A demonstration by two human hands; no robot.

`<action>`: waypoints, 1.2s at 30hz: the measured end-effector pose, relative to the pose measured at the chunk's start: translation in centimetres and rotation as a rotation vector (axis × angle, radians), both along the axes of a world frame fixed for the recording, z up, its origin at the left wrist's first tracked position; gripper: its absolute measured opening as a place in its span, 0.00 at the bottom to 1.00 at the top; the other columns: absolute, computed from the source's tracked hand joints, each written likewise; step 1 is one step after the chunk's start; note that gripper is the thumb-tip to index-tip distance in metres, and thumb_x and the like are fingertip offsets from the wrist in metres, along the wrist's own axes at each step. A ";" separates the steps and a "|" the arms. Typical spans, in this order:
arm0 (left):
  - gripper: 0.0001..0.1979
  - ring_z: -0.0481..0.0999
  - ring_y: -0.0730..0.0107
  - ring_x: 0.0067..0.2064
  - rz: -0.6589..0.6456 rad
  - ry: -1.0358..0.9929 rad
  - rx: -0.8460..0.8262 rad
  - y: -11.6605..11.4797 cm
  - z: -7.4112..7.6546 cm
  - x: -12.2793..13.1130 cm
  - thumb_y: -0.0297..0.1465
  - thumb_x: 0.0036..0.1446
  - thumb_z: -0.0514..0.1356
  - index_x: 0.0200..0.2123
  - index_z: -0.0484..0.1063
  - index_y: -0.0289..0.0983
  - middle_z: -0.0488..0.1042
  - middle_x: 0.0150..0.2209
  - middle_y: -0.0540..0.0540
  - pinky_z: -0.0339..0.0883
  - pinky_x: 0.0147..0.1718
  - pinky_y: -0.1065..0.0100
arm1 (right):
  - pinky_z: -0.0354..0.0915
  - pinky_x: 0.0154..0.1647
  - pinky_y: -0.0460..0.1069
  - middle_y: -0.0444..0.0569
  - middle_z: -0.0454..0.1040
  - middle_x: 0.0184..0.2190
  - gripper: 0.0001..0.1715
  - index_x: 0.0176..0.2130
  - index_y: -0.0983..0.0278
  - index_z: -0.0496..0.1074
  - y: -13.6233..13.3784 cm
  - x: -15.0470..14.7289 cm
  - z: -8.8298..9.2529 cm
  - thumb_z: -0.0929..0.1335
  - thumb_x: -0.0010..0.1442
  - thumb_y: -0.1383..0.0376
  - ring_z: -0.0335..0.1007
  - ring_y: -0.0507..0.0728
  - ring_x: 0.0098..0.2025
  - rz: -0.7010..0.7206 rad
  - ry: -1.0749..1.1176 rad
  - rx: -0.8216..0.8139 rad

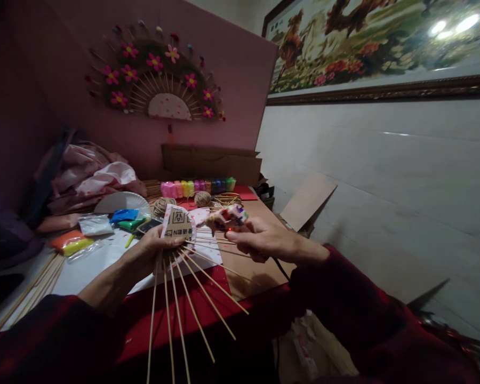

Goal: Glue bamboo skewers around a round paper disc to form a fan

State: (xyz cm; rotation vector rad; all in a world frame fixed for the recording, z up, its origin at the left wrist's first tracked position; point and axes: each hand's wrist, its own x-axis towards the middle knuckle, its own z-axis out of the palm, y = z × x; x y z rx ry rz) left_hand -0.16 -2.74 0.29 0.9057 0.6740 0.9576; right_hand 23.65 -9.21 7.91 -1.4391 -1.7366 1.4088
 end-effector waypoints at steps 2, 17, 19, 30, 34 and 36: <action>0.16 0.77 0.66 0.27 -0.012 -0.002 0.001 -0.1 0.0 0.0 0.19 0.38 0.67 0.35 0.73 0.29 0.77 0.29 0.40 0.72 0.28 0.68 | 0.51 0.14 0.41 0.41 0.61 0.20 0.24 0.26 0.66 0.62 0.0 -1.1 0.3 0.65 0.57 0.49 0.55 0.44 0.17 0.070 -0.143 0.022; 0.10 0.78 0.60 0.31 -0.023 -0.024 -0.021 -0.4 0.3 0.3 0.23 0.50 0.60 0.37 0.75 0.28 0.78 0.33 0.36 0.73 0.32 0.61 | 0.52 0.10 0.41 0.41 0.63 0.19 0.27 0.28 0.65 0.62 1.1 -2.7 -0.6 0.61 0.58 0.43 0.58 0.46 0.15 0.160 -0.344 0.197; 0.09 0.78 0.61 0.30 -0.032 -0.020 -0.020 -0.4 0.2 0.3 0.24 0.51 0.60 0.37 0.75 0.28 0.78 0.32 0.36 0.73 0.33 0.62 | 0.50 0.10 0.41 0.41 0.61 0.18 0.27 0.26 0.64 0.60 1.1 -2.7 -0.7 0.60 0.58 0.43 0.56 0.45 0.15 0.171 -0.337 0.204; 0.08 0.78 0.61 0.28 -0.062 -0.074 -0.041 -0.2 0.0 0.2 0.25 0.50 0.61 0.36 0.75 0.29 0.78 0.31 0.36 0.73 0.30 0.63 | 0.51 0.13 0.43 0.40 0.60 0.19 0.20 0.31 0.63 0.62 0.8 -3.5 0.0 0.63 0.59 0.49 0.53 0.46 0.16 0.166 -0.309 0.234; 0.08 0.78 0.60 0.28 -0.059 -0.046 -0.016 -0.2 0.0 0.3 0.25 0.51 0.61 0.36 0.74 0.29 0.78 0.31 0.36 0.73 0.30 0.63 | 0.52 0.16 0.43 0.40 0.61 0.19 0.19 0.34 0.63 0.64 0.7 -4.0 0.3 0.64 0.58 0.49 0.54 0.48 0.18 0.149 -0.302 0.225; 0.08 0.78 0.60 0.29 -0.061 -0.031 0.000 -0.2 -0.1 0.3 0.26 0.51 0.60 0.37 0.74 0.29 0.78 0.32 0.35 0.73 0.30 0.63 | 0.53 0.16 0.44 0.41 0.61 0.19 0.20 0.35 0.63 0.65 0.6 -4.0 0.4 0.64 0.57 0.49 0.54 0.48 0.19 0.135 -0.307 0.216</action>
